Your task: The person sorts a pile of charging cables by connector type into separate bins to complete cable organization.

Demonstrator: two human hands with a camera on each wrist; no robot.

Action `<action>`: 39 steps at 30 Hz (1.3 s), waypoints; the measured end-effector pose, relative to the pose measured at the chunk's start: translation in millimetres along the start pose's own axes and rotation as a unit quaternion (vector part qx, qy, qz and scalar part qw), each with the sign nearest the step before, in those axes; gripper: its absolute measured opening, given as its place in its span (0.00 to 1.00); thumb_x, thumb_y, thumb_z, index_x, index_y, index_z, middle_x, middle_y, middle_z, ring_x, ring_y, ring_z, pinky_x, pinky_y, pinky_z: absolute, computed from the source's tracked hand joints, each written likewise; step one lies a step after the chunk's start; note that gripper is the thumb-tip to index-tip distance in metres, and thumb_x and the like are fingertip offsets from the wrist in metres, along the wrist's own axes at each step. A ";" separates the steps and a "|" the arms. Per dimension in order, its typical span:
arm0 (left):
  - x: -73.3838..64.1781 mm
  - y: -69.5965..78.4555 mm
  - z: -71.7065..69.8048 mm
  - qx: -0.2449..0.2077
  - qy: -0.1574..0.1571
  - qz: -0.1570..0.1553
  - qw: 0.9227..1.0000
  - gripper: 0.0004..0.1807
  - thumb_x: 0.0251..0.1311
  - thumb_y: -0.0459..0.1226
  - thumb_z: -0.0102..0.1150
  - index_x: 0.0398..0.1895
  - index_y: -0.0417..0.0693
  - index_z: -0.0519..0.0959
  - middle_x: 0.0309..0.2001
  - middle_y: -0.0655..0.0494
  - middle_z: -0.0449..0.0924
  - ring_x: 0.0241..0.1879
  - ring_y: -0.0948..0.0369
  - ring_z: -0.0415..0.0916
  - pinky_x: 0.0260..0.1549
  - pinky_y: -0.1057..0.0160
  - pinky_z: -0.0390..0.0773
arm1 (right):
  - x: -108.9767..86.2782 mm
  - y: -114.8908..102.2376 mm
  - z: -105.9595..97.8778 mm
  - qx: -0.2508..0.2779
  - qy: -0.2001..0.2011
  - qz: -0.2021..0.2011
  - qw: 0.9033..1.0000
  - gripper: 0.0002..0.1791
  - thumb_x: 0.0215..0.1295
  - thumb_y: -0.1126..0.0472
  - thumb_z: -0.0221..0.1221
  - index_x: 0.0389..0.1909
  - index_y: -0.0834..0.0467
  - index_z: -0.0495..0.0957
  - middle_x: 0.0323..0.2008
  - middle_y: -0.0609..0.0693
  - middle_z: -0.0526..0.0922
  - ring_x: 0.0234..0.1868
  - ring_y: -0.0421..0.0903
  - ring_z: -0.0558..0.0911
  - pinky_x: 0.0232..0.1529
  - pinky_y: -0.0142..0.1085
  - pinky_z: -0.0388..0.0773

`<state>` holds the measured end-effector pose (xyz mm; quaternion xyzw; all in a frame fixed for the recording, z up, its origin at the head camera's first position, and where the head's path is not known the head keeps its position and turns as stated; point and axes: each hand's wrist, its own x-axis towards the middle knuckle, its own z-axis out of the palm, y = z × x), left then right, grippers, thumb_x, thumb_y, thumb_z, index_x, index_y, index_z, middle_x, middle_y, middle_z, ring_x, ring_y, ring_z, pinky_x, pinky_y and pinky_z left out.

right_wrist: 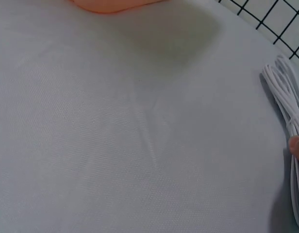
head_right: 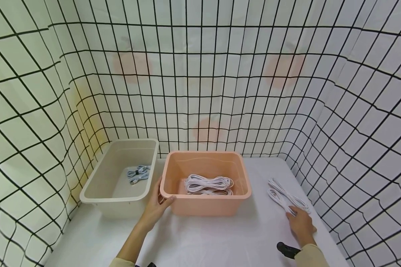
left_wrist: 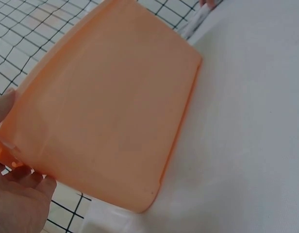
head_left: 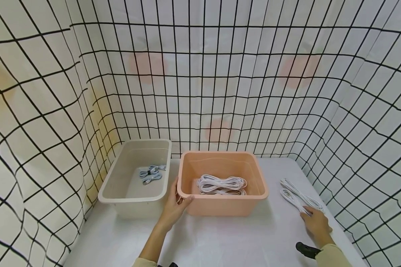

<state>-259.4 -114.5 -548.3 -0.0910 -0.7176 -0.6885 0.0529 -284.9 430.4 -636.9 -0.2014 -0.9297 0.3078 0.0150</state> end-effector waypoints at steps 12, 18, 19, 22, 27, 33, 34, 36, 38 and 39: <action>0.8 -0.2 1.1 0.010 0.007 -0.006 1.000 0.51 0.67 0.36 0.68 0.84 0.51 0.45 0.81 0.43 0.47 0.77 0.38 0.50 0.71 0.44 0.56 | 8.3 -19.6 -21.2 0.031 0.024 -0.083 0.996 0.25 0.75 0.58 0.57 0.68 0.66 0.73 0.69 0.75 0.65 0.67 0.80 0.62 0.52 0.77 0.59; -1.3 -0.5 -0.2 0.007 0.005 -0.007 1.000 0.53 0.66 0.40 0.71 0.84 0.52 0.45 0.81 0.43 0.47 0.77 0.37 0.49 0.72 0.45 0.56 | 7.5 -31.5 -33.1 0.012 0.019 -0.096 0.995 0.25 0.76 0.57 0.59 0.67 0.65 0.74 0.68 0.76 0.66 0.66 0.80 0.63 0.54 0.75 0.64; -1.2 -0.8 -0.3 0.006 0.004 -0.007 1.000 0.52 0.66 0.40 0.70 0.84 0.52 0.45 0.81 0.42 0.47 0.77 0.37 0.49 0.71 0.45 0.56 | 6.0 -33.6 -35.7 0.011 0.018 -0.101 0.995 0.25 0.76 0.57 0.59 0.67 0.66 0.73 0.67 0.77 0.66 0.66 0.80 0.63 0.54 0.75 0.64; -0.4 -1.7 -0.1 0.004 0.003 -0.006 1.000 0.52 0.67 0.39 0.70 0.84 0.53 0.45 0.81 0.42 0.47 0.77 0.37 0.49 0.71 0.45 0.56 | 2.1 -36.6 -42.4 0.017 0.018 -0.123 0.992 0.26 0.76 0.57 0.59 0.67 0.67 0.73 0.66 0.79 0.66 0.65 0.80 0.64 0.54 0.73 0.68; -0.8 -1.3 0.5 0.006 0.004 -0.003 1.000 0.52 0.66 0.39 0.70 0.84 0.52 0.45 0.81 0.42 0.47 0.77 0.37 0.50 0.71 0.45 0.57 | 1.7 -39.2 -51.0 0.029 0.029 -0.160 0.986 0.25 0.76 0.57 0.59 0.66 0.69 0.73 0.63 0.80 0.68 0.62 0.79 0.67 0.53 0.70 0.71; -1.1 -0.8 1.3 0.006 0.003 -0.003 1.000 0.53 0.65 0.42 0.71 0.84 0.54 0.45 0.81 0.43 0.47 0.77 0.38 0.50 0.71 0.45 0.57 | 4.7 -49.5 -59.9 0.039 0.034 -0.183 0.982 0.26 0.76 0.55 0.61 0.65 0.69 0.74 0.64 0.79 0.69 0.63 0.78 0.67 0.57 0.70 0.69; -1.2 -0.7 1.3 0.005 0.003 -0.003 1.000 0.53 0.65 0.41 0.71 0.84 0.53 0.45 0.81 0.43 0.47 0.77 0.37 0.50 0.71 0.45 0.57 | 4.9 -51.8 -61.2 0.037 0.032 -0.186 0.981 0.26 0.76 0.55 0.61 0.65 0.69 0.75 0.64 0.79 0.69 0.64 0.78 0.67 0.57 0.70 0.69; -1.4 -0.5 1.1 0.005 0.005 -0.004 1.000 0.53 0.65 0.41 0.71 0.84 0.53 0.45 0.81 0.42 0.47 0.77 0.37 0.50 0.71 0.45 0.57 | 4.7 -56.8 -64.2 0.032 0.029 -0.190 0.981 0.26 0.76 0.56 0.61 0.65 0.69 0.75 0.64 0.79 0.69 0.63 0.78 0.67 0.57 0.70 0.68; -1.4 -0.4 0.7 0.005 0.006 -0.006 1.000 0.53 0.65 0.41 0.71 0.84 0.53 0.45 0.81 0.42 0.47 0.77 0.37 0.50 0.71 0.45 0.57 | 3.8 -62.4 -67.6 0.026 0.029 -0.198 0.979 0.25 0.75 0.56 0.62 0.65 0.69 0.75 0.63 0.79 0.69 0.63 0.79 0.67 0.57 0.71 0.67; -1.3 -0.6 0.5 0.005 0.006 -0.007 1.000 0.53 0.65 0.41 0.71 0.84 0.53 0.45 0.81 0.42 0.47 0.77 0.38 0.50 0.71 0.45 0.57 | 3.1 -65.0 -69.0 0.026 0.030 -0.203 0.978 0.25 0.75 0.57 0.61 0.64 0.69 0.75 0.63 0.79 0.69 0.64 0.79 0.67 0.57 0.71 0.67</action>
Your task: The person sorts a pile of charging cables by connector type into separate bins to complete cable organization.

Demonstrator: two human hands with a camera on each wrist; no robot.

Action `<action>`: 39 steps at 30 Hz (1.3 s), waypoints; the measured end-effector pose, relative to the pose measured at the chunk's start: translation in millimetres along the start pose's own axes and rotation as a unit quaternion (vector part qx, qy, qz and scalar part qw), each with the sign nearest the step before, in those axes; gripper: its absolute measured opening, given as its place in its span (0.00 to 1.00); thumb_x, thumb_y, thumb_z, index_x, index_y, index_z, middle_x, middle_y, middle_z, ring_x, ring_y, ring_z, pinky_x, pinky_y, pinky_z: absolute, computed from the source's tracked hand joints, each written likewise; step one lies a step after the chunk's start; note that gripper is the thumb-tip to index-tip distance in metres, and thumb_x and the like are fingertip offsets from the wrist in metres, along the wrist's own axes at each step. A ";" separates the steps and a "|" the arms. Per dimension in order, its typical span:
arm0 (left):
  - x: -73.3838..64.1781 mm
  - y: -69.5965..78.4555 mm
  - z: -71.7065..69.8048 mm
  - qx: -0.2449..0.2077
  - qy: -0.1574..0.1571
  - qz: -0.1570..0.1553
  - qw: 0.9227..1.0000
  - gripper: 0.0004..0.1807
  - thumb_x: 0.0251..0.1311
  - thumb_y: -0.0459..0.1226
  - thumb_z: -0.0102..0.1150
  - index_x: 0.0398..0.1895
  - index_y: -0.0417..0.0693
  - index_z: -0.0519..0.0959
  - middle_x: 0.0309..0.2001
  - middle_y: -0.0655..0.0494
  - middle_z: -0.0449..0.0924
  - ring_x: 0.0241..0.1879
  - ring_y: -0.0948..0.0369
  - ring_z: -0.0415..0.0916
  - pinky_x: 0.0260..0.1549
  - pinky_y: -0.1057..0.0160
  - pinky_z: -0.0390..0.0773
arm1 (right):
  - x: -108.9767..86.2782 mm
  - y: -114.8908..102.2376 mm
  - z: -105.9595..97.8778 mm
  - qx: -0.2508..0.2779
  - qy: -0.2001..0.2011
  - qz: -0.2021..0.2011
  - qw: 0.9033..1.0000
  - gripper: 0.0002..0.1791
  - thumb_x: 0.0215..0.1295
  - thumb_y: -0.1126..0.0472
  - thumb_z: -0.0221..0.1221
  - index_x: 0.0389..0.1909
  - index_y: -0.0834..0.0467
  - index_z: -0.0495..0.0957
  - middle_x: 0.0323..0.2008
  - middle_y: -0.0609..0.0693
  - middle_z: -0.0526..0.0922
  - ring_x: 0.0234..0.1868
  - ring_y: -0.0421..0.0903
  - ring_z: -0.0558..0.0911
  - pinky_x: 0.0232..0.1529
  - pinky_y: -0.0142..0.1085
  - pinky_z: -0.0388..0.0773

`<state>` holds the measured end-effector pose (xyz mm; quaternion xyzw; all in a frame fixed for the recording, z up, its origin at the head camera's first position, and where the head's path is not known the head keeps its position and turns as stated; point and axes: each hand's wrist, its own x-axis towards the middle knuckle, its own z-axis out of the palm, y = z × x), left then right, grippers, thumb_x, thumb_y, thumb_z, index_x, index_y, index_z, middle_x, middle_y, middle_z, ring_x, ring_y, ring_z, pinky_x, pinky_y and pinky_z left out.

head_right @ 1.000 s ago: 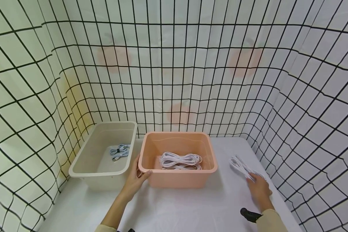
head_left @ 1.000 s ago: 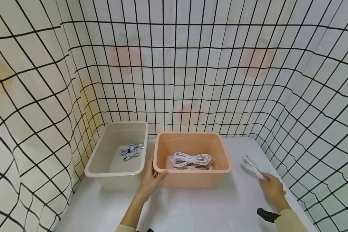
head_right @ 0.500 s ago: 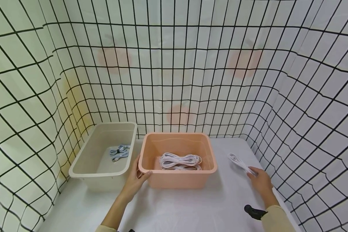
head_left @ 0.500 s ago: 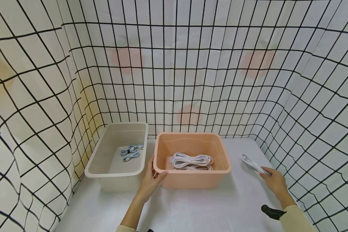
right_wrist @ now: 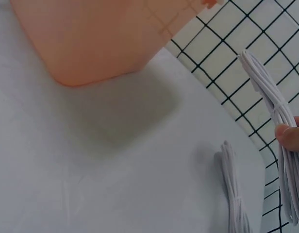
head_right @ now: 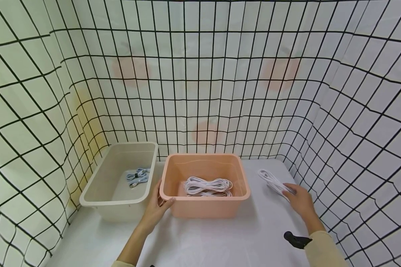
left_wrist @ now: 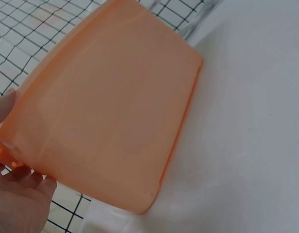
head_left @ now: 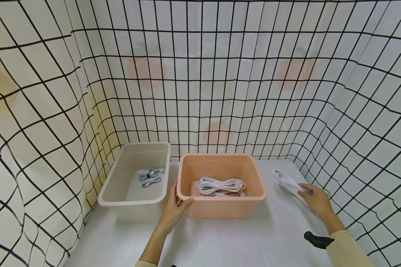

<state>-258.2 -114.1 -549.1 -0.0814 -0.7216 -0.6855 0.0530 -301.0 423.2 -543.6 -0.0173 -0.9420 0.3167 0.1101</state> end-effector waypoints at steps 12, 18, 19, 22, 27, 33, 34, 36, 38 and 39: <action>0.6 -0.8 -0.5 0.004 -0.001 -0.001 1.000 0.53 0.65 0.43 0.71 0.84 0.55 0.46 0.81 0.44 0.48 0.77 0.37 0.50 0.71 0.44 0.57 | 10.8 -25.0 -14.0 -0.018 -0.003 -0.029 0.999 0.26 0.76 0.56 0.61 0.66 0.68 0.74 0.65 0.78 0.69 0.65 0.79 0.65 0.59 0.73 0.64; 0.6 -0.4 -0.1 0.004 0.001 -0.003 1.000 0.53 0.65 0.42 0.72 0.84 0.54 0.46 0.81 0.44 0.48 0.77 0.37 0.51 0.71 0.43 0.58 | 16.0 -35.9 -16.6 -0.026 -0.011 -0.045 0.999 0.27 0.78 0.51 0.59 0.67 0.66 0.74 0.66 0.77 0.68 0.66 0.78 0.65 0.58 0.74 0.64; 0.6 -0.3 0.0 0.004 0.002 -0.002 1.000 0.53 0.65 0.42 0.72 0.84 0.54 0.46 0.81 0.44 0.48 0.77 0.37 0.51 0.71 0.43 0.58 | 16.2 -38.2 -17.1 -0.025 -0.011 -0.050 0.998 0.27 0.78 0.51 0.59 0.67 0.65 0.74 0.66 0.76 0.68 0.66 0.78 0.65 0.58 0.74 0.64; 0.6 0.0 0.4 0.004 0.003 -0.003 1.000 0.53 0.64 0.42 0.72 0.84 0.54 0.46 0.81 0.44 0.48 0.77 0.38 0.51 0.70 0.43 0.58 | 16.6 -44.9 -18.1 -0.018 -0.008 -0.058 0.998 0.26 0.78 0.53 0.59 0.67 0.66 0.74 0.66 0.76 0.69 0.65 0.77 0.66 0.58 0.73 0.66; 0.1 -0.1 0.4 0.003 0.003 -0.004 1.000 0.53 0.65 0.42 0.72 0.84 0.54 0.46 0.81 0.43 0.48 0.77 0.37 0.51 0.71 0.43 0.58 | 17.0 -55.7 -19.1 -0.009 -0.004 -0.071 0.997 0.24 0.77 0.57 0.60 0.66 0.66 0.75 0.65 0.75 0.69 0.64 0.77 0.67 0.58 0.73 0.67; -0.2 -0.5 -0.2 0.001 0.001 0.001 1.000 0.52 0.65 0.42 0.71 0.84 0.53 0.46 0.81 0.43 0.48 0.77 0.37 0.50 0.71 0.44 0.57 | 22.3 -65.9 -19.9 -0.006 0.000 -0.095 0.995 0.23 0.76 0.57 0.61 0.65 0.65 0.76 0.64 0.73 0.72 0.64 0.76 0.68 0.58 0.72 0.67; -0.1 -0.4 -0.2 0.001 0.001 0.003 1.000 0.52 0.65 0.41 0.71 0.84 0.53 0.46 0.81 0.43 0.48 0.77 0.37 0.50 0.71 0.44 0.57 | 23.3 -67.6 -19.9 -0.006 0.003 -0.101 0.995 0.23 0.76 0.57 0.61 0.65 0.65 0.76 0.63 0.72 0.73 0.64 0.75 0.69 0.58 0.72 0.67; -0.2 -0.1 -0.2 0.002 0.001 0.004 1.000 0.52 0.65 0.42 0.71 0.84 0.53 0.46 0.81 0.43 0.48 0.77 0.37 0.51 0.71 0.44 0.57 | 24.5 -71.7 -19.7 -0.004 0.006 -0.110 0.994 0.22 0.75 0.58 0.62 0.64 0.65 0.77 0.63 0.71 0.74 0.64 0.74 0.69 0.58 0.71 0.68; -0.1 0.3 0.0 0.002 0.000 0.005 1.000 0.52 0.65 0.42 0.71 0.84 0.53 0.46 0.81 0.42 0.48 0.77 0.37 0.51 0.71 0.43 0.58 | 25.0 -76.2 -19.5 -0.006 0.009 -0.116 0.993 0.22 0.75 0.59 0.63 0.63 0.65 0.77 0.62 0.70 0.74 0.64 0.74 0.70 0.58 0.71 0.68; 0.0 0.2 0.1 0.003 -0.001 0.003 1.000 0.52 0.65 0.42 0.71 0.84 0.54 0.46 0.81 0.42 0.48 0.77 0.37 0.51 0.70 0.43 0.58 | 25.3 -78.5 -19.3 -0.008 0.010 -0.120 0.993 0.21 0.75 0.59 0.63 0.63 0.65 0.78 0.62 0.70 0.75 0.64 0.73 0.70 0.58 0.71 0.68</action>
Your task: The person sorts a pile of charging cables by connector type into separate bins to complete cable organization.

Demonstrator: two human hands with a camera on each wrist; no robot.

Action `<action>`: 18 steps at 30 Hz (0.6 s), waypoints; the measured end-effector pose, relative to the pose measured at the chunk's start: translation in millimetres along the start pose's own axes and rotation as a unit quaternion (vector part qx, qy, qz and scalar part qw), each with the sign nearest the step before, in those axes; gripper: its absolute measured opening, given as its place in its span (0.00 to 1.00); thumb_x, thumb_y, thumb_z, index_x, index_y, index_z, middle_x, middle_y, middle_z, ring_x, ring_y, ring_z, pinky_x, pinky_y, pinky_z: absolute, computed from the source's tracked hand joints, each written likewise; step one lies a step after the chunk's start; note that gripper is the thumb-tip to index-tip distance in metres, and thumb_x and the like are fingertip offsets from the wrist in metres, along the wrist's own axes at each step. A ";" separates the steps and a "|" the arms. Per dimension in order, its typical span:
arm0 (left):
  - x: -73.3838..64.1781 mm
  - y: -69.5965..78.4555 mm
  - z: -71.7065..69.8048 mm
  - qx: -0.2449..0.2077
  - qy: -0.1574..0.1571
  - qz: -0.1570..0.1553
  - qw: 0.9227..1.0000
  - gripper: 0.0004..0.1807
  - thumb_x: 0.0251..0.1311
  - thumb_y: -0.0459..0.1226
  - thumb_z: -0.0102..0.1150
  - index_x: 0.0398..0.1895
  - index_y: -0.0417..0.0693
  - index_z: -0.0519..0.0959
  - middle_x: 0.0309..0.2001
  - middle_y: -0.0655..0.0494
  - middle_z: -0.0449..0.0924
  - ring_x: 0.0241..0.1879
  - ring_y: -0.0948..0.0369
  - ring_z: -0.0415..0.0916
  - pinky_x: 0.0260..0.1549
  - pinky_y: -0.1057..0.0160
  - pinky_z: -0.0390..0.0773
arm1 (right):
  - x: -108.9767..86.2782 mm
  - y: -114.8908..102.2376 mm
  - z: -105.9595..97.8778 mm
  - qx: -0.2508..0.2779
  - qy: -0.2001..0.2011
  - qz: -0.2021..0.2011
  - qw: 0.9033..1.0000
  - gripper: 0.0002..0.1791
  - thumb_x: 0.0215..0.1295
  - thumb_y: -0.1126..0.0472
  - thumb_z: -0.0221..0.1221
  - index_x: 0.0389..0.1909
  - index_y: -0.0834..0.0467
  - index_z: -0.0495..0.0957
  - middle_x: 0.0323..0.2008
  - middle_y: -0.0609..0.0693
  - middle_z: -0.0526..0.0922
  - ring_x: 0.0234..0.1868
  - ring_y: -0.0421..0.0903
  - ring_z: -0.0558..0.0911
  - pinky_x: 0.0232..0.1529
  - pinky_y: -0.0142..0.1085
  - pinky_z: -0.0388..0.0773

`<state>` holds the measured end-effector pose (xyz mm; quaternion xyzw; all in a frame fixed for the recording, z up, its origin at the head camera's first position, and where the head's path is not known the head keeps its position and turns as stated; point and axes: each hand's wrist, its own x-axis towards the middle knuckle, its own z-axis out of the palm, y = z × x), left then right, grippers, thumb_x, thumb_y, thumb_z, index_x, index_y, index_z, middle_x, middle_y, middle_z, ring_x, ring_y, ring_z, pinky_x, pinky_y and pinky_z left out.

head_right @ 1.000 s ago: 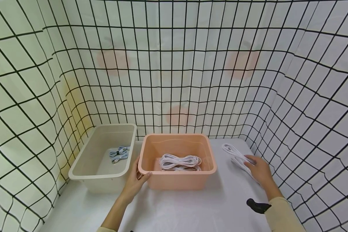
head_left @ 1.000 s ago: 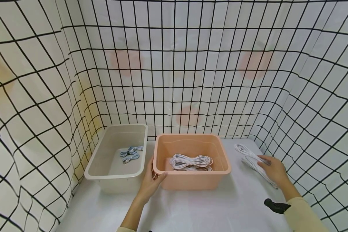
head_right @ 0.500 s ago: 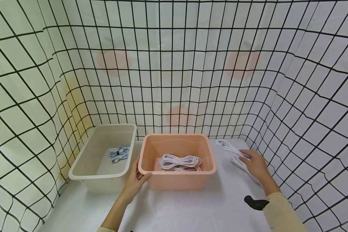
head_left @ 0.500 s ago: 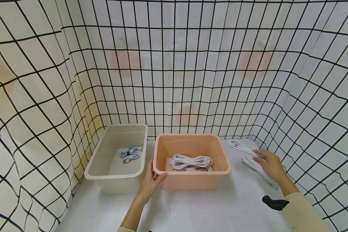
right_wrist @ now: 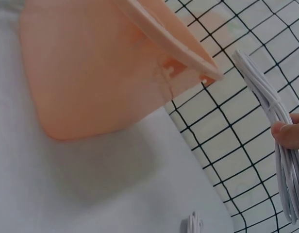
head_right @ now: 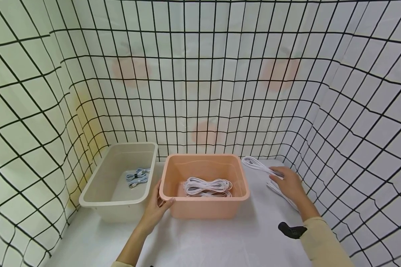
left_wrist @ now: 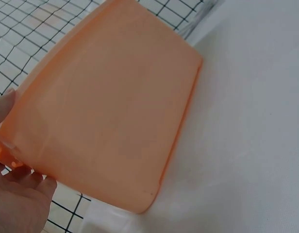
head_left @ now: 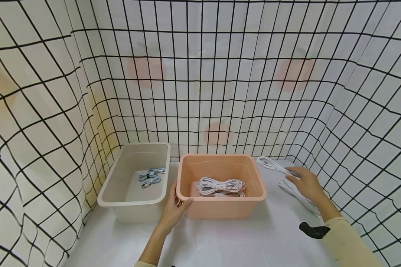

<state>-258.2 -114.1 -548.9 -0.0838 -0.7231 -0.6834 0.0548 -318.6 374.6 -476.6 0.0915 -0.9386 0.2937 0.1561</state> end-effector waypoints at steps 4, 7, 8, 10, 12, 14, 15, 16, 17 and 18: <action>0.2 -0.4 -0.3 -0.005 -0.004 0.008 1.000 0.52 0.65 0.41 0.71 0.84 0.53 0.46 0.81 0.41 0.48 0.77 0.37 0.51 0.71 0.43 0.58 | 4.5 -8.8 1.1 -0.003 0.007 -0.024 1.000 0.20 0.73 0.61 0.64 0.62 0.65 0.79 0.61 0.70 0.76 0.63 0.72 0.71 0.57 0.70 0.70; -0.3 -1.0 -0.6 -0.014 -0.008 0.019 1.000 0.52 0.66 0.39 0.70 0.84 0.51 0.46 0.81 0.40 0.48 0.76 0.36 0.51 0.71 0.43 0.56 | 8.7 -13.8 2.9 0.000 0.011 -0.047 0.999 0.19 0.71 0.64 0.65 0.60 0.66 0.80 0.59 0.69 0.78 0.61 0.71 0.73 0.55 0.69 0.72; -0.5 -1.3 -0.6 -0.017 -0.009 0.022 1.000 0.52 0.66 0.38 0.70 0.84 0.51 0.46 0.81 0.39 0.48 0.76 0.36 0.51 0.72 0.44 0.56 | 10.3 -15.4 3.7 0.003 0.012 -0.055 0.998 0.19 0.70 0.65 0.66 0.60 0.66 0.80 0.58 0.69 0.79 0.60 0.71 0.74 0.54 0.68 0.73; -0.8 -1.5 -0.4 -0.019 -0.008 0.024 0.999 0.51 0.66 0.38 0.70 0.84 0.51 0.46 0.80 0.39 0.48 0.76 0.36 0.51 0.72 0.44 0.55 | 13.3 -19.1 5.4 0.006 0.011 -0.073 0.997 0.19 0.69 0.66 0.66 0.59 0.66 0.81 0.56 0.68 0.80 0.58 0.70 0.76 0.53 0.68 0.74; -0.8 -1.6 0.1 -0.015 -0.005 0.021 1.000 0.51 0.66 0.38 0.70 0.84 0.51 0.46 0.80 0.39 0.48 0.76 0.36 0.51 0.72 0.44 0.56 | 16.1 -23.9 6.9 0.009 0.010 -0.084 0.996 0.18 0.69 0.67 0.67 0.58 0.66 0.81 0.55 0.68 0.81 0.57 0.69 0.77 0.52 0.67 0.75; -0.6 -1.8 0.2 -0.010 -0.003 0.020 1.000 0.51 0.66 0.39 0.70 0.84 0.52 0.46 0.80 0.39 0.49 0.76 0.36 0.51 0.72 0.44 0.56 | 18.1 -29.2 8.9 0.012 0.011 -0.096 0.995 0.18 0.68 0.68 0.67 0.57 0.67 0.82 0.54 0.67 0.81 0.56 0.69 0.78 0.51 0.66 0.76; -0.5 -1.8 0.3 -0.007 -0.003 0.021 1.000 0.51 0.66 0.39 0.70 0.84 0.51 0.47 0.80 0.39 0.49 0.76 0.36 0.51 0.72 0.43 0.56 | 19.0 -31.8 10.1 0.014 0.012 -0.100 0.995 0.17 0.68 0.68 0.67 0.56 0.67 0.82 0.54 0.67 0.82 0.55 0.69 0.78 0.51 0.66 0.76; -0.6 -1.6 0.2 -0.006 -0.002 0.020 1.000 0.51 0.66 0.39 0.70 0.84 0.51 0.47 0.80 0.39 0.49 0.76 0.36 0.51 0.71 0.43 0.56 | 19.9 -34.1 11.6 0.014 0.012 -0.104 0.994 0.17 0.68 0.67 0.67 0.56 0.66 0.83 0.54 0.67 0.82 0.55 0.69 0.78 0.50 0.65 0.77; -0.6 -1.5 0.1 -0.006 -0.002 0.021 1.000 0.51 0.66 0.39 0.70 0.84 0.51 0.47 0.80 0.39 0.49 0.76 0.37 0.51 0.71 0.43 0.56 | 20.6 -36.3 13.2 0.011 0.014 -0.107 0.994 0.17 0.67 0.67 0.68 0.56 0.66 0.83 0.54 0.66 0.82 0.55 0.68 0.78 0.50 0.65 0.77; -0.6 -1.4 0.1 -0.006 -0.002 0.022 1.000 0.51 0.66 0.39 0.70 0.84 0.50 0.47 0.80 0.39 0.49 0.76 0.37 0.51 0.71 0.43 0.56 | 21.5 -38.4 15.2 0.013 0.013 -0.111 0.994 0.17 0.67 0.68 0.68 0.55 0.66 0.83 0.54 0.66 0.82 0.55 0.68 0.78 0.50 0.65 0.77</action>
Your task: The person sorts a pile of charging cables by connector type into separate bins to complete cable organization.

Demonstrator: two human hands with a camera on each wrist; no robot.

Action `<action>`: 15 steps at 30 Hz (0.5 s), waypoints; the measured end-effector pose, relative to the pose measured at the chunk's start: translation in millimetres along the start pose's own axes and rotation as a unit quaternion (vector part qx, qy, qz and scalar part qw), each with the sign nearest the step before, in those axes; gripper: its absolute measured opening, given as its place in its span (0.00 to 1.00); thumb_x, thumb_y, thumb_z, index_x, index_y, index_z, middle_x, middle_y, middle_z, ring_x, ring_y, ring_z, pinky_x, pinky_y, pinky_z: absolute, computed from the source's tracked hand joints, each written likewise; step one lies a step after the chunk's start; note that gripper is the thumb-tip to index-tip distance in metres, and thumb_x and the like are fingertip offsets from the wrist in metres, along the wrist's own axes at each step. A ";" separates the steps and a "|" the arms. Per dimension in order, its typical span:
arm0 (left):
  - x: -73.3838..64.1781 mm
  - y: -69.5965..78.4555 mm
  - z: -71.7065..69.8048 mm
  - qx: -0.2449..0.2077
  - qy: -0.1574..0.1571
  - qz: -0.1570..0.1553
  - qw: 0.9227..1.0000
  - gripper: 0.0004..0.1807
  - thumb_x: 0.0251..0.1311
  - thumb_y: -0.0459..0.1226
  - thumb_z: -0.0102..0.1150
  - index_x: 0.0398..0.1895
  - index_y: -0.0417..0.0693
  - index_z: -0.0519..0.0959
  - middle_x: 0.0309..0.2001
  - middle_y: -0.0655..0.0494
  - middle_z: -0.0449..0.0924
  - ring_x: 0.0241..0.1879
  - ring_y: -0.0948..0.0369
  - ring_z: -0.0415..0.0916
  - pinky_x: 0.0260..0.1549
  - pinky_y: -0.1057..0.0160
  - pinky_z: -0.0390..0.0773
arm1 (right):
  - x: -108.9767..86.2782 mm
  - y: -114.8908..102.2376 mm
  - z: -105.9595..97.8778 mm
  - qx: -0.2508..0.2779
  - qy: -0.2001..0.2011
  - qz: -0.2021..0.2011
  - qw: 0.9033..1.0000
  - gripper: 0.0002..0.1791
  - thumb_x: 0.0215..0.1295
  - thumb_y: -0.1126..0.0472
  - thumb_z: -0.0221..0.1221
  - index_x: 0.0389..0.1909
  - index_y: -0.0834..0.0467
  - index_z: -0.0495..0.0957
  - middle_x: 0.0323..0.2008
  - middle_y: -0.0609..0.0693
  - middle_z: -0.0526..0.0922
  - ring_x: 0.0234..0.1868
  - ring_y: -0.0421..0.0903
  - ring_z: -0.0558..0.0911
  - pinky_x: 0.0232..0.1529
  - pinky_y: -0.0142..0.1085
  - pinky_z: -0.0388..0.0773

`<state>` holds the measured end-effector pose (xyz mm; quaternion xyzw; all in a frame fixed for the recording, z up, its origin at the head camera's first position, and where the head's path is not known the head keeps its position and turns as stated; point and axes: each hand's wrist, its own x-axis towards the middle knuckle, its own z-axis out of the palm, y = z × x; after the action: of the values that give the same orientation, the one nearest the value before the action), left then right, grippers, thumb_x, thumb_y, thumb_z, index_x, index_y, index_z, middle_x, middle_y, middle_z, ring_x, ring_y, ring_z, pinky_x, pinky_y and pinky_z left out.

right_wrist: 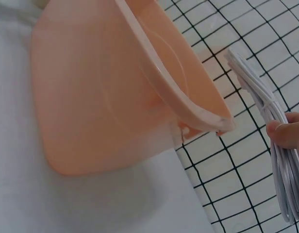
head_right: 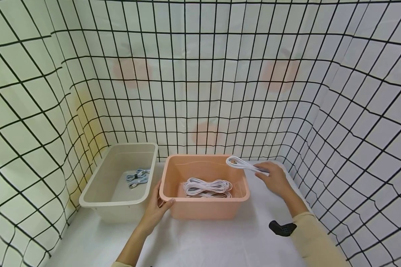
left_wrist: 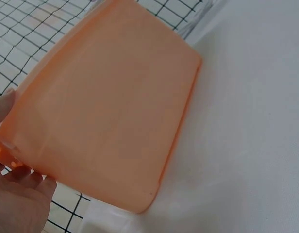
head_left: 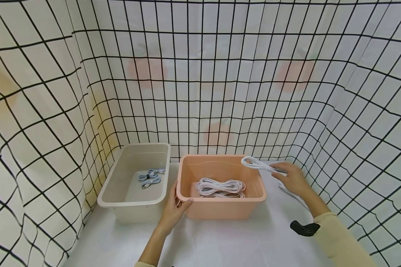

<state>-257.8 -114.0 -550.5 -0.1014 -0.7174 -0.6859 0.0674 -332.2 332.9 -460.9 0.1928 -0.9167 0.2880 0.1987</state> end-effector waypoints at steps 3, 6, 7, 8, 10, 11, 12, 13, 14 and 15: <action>-0.8 0.1 -1.0 0.001 0.001 -0.001 1.000 0.52 0.66 0.39 0.70 0.84 0.50 0.46 0.80 0.39 0.49 0.76 0.37 0.51 0.71 0.43 0.56 | 4.0 -3.8 8.1 0.011 -0.007 -0.009 1.000 0.17 0.66 0.68 0.69 0.55 0.64 0.84 0.53 0.64 0.83 0.55 0.66 0.79 0.51 0.64 0.77; -0.8 -0.9 -1.4 0.003 0.002 -0.005 1.000 0.52 0.65 0.40 0.71 0.84 0.52 0.47 0.80 0.40 0.49 0.76 0.37 0.51 0.71 0.43 0.56 | 7.8 -8.0 16.2 0.027 -0.016 -0.024 0.999 0.17 0.65 0.69 0.69 0.55 0.64 0.84 0.52 0.63 0.84 0.55 0.65 0.80 0.52 0.63 0.77; -0.8 -1.2 -1.5 0.003 0.002 -0.005 1.000 0.51 0.65 0.40 0.71 0.84 0.52 0.47 0.81 0.40 0.49 0.76 0.37 0.51 0.71 0.43 0.56 | 9.1 -9.5 18.6 0.030 -0.019 -0.029 0.999 0.17 0.65 0.69 0.69 0.55 0.64 0.84 0.52 0.62 0.84 0.54 0.64 0.80 0.51 0.62 0.78; -0.5 -1.5 -1.5 0.002 0.003 -0.006 1.000 0.51 0.65 0.40 0.71 0.84 0.52 0.47 0.81 0.40 0.49 0.76 0.37 0.51 0.71 0.44 0.56 | 10.5 -11.5 20.9 0.033 -0.022 -0.034 0.999 0.17 0.65 0.69 0.69 0.55 0.64 0.85 0.51 0.62 0.84 0.54 0.64 0.80 0.50 0.62 0.79; 0.3 -2.1 -1.4 0.001 0.003 -0.005 1.000 0.51 0.65 0.40 0.71 0.84 0.53 0.47 0.81 0.40 0.49 0.76 0.37 0.51 0.71 0.44 0.56 | 13.3 -14.9 24.7 0.035 -0.026 -0.044 0.998 0.17 0.65 0.69 0.69 0.55 0.64 0.85 0.51 0.61 0.84 0.53 0.64 0.80 0.50 0.62 0.79; 0.7 -2.3 -1.3 0.000 0.002 -0.005 1.000 0.51 0.65 0.40 0.71 0.84 0.53 0.47 0.81 0.40 0.49 0.76 0.37 0.51 0.71 0.44 0.56 | 14.6 -16.7 26.4 0.038 -0.028 -0.046 0.998 0.17 0.65 0.69 0.69 0.54 0.64 0.85 0.51 0.61 0.84 0.53 0.64 0.80 0.50 0.62 0.79; 1.0 -2.4 -1.2 -0.002 0.001 -0.006 1.000 0.51 0.65 0.40 0.71 0.84 0.53 0.48 0.81 0.40 0.49 0.76 0.37 0.51 0.71 0.43 0.56 | 15.8 -18.4 27.9 0.039 -0.030 -0.045 0.998 0.17 0.65 0.69 0.69 0.54 0.64 0.85 0.51 0.60 0.84 0.53 0.63 0.80 0.50 0.62 0.79; 1.4 -2.3 -1.1 -0.002 0.000 -0.008 1.000 0.51 0.65 0.40 0.71 0.84 0.54 0.48 0.81 0.40 0.49 0.76 0.37 0.51 0.71 0.43 0.56 | 17.0 -20.1 29.5 0.040 -0.033 -0.044 0.998 0.17 0.65 0.69 0.69 0.54 0.64 0.85 0.50 0.60 0.84 0.53 0.63 0.81 0.50 0.62 0.79; 1.6 -2.2 -0.9 -0.003 -0.001 -0.009 1.000 0.51 0.65 0.40 0.71 0.83 0.54 0.48 0.81 0.40 0.49 0.76 0.36 0.51 0.71 0.43 0.56 | 18.0 -21.8 31.0 0.041 -0.035 -0.043 0.998 0.16 0.65 0.69 0.69 0.54 0.64 0.85 0.51 0.60 0.84 0.53 0.63 0.81 0.50 0.62 0.79; 1.8 -2.0 -0.7 -0.004 -0.001 -0.010 1.000 0.51 0.65 0.40 0.71 0.83 0.54 0.48 0.81 0.40 0.49 0.76 0.36 0.51 0.71 0.43 0.56 | 19.0 -23.5 32.4 0.043 -0.037 -0.042 0.998 0.17 0.66 0.69 0.68 0.55 0.64 0.85 0.51 0.60 0.84 0.54 0.63 0.80 0.51 0.62 0.78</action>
<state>-260.1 -114.7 -552.0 -0.0953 -0.7161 -0.6890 0.0590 -345.5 291.0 -465.7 0.2497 -0.9015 0.3111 0.1676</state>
